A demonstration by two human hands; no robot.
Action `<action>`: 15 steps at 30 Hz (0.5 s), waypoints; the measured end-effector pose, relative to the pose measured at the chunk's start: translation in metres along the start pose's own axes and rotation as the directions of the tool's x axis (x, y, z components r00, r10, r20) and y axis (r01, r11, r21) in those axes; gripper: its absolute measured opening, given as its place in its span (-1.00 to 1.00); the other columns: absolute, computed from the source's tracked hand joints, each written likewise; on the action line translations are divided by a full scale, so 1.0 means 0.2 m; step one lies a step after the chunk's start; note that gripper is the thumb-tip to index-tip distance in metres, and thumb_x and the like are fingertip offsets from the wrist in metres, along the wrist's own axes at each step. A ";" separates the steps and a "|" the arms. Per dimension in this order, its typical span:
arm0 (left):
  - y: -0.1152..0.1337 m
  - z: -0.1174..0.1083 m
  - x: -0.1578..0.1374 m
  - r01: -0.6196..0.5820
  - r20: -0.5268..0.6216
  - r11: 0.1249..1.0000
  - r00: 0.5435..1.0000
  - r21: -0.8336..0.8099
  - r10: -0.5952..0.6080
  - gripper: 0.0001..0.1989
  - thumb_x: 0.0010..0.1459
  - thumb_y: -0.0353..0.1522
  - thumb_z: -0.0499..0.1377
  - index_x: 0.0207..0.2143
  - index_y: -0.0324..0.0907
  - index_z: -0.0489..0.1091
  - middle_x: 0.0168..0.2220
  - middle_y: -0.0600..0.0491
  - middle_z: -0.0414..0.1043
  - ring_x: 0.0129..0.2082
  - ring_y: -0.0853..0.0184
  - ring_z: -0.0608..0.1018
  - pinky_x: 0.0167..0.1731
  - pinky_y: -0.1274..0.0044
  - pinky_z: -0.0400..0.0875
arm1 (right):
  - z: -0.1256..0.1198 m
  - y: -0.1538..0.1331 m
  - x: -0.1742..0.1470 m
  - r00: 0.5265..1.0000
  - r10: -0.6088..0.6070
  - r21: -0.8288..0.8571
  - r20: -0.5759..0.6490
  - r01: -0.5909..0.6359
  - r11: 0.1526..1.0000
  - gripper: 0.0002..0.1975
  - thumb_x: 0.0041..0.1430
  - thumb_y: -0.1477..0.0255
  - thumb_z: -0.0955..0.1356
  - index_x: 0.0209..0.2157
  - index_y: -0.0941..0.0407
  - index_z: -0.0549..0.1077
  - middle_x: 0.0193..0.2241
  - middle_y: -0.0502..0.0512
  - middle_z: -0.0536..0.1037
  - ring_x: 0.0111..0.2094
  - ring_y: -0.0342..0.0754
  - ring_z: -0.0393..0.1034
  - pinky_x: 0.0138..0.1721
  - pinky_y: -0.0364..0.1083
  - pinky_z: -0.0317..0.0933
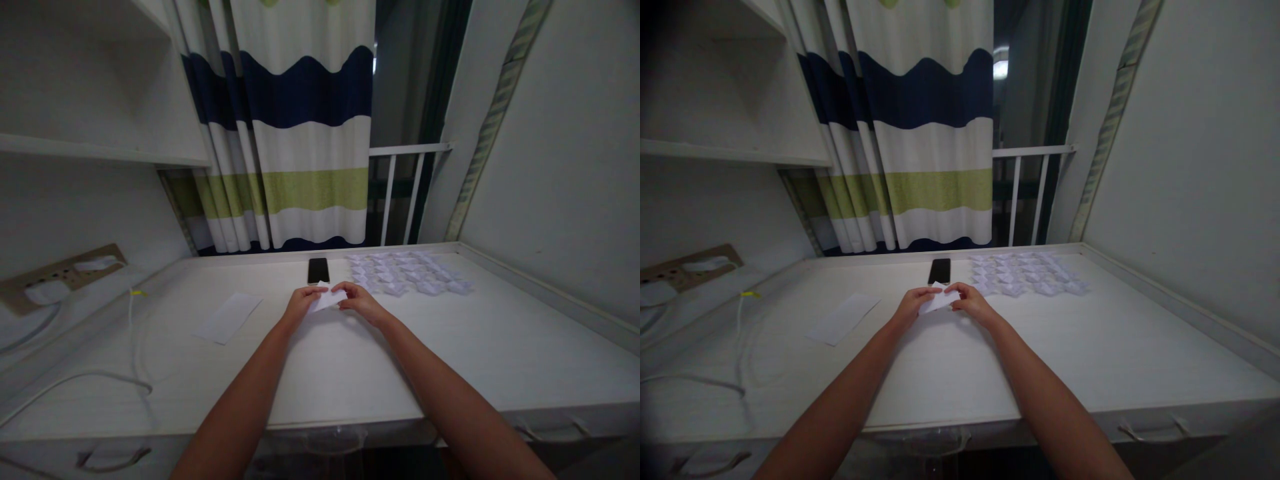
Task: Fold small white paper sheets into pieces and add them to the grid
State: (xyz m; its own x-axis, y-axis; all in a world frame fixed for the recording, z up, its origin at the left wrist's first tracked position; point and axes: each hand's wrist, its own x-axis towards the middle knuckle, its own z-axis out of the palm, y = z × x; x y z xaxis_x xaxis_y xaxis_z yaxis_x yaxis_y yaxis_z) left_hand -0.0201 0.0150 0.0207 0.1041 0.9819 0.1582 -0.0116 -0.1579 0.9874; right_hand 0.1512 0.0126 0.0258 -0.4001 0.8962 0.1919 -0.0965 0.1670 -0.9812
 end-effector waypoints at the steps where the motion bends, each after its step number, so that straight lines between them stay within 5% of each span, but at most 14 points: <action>1: 0.00 0.00 0.00 -0.017 -0.001 0.998 1.000 0.053 0.017 -0.76 -0.21 -0.42 0.13 -0.40 -0.25 0.49 -0.43 0.01 0.49 -0.50 0.37 0.41 -0.49 0.58 0.23 | 0.00 0.01 0.00 1.000 0.017 -0.013 -0.009 -0.017 1.000 -0.70 -0.33 0.59 0.33 -0.40 0.11 0.39 -0.54 -0.08 0.39 -0.53 -0.22 0.24 -0.50 -0.22 0.17; 15: 0.01 -0.01 0.00 -0.156 0.040 0.942 0.988 0.297 0.151 -0.77 -0.17 -0.46 0.07 -0.44 -0.23 0.49 -0.37 0.01 0.50 -0.35 0.28 0.46 -0.28 0.52 0.26 | -0.03 0.00 -0.01 0.983 0.181 0.038 0.029 -0.182 0.983 -0.70 -0.31 0.52 0.41 -0.38 0.13 0.44 -0.50 -0.04 0.42 -0.50 -0.22 0.30 -0.44 -0.20 0.20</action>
State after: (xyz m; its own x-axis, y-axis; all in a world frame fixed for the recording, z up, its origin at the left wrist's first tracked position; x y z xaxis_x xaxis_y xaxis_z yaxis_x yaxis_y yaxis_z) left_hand -0.0212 0.0148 0.0233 0.1404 0.9419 0.3051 0.2687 -0.3329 0.9039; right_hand 0.1567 0.0126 0.0249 -0.4370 0.8994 0.0119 -0.0567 -0.0144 -0.9983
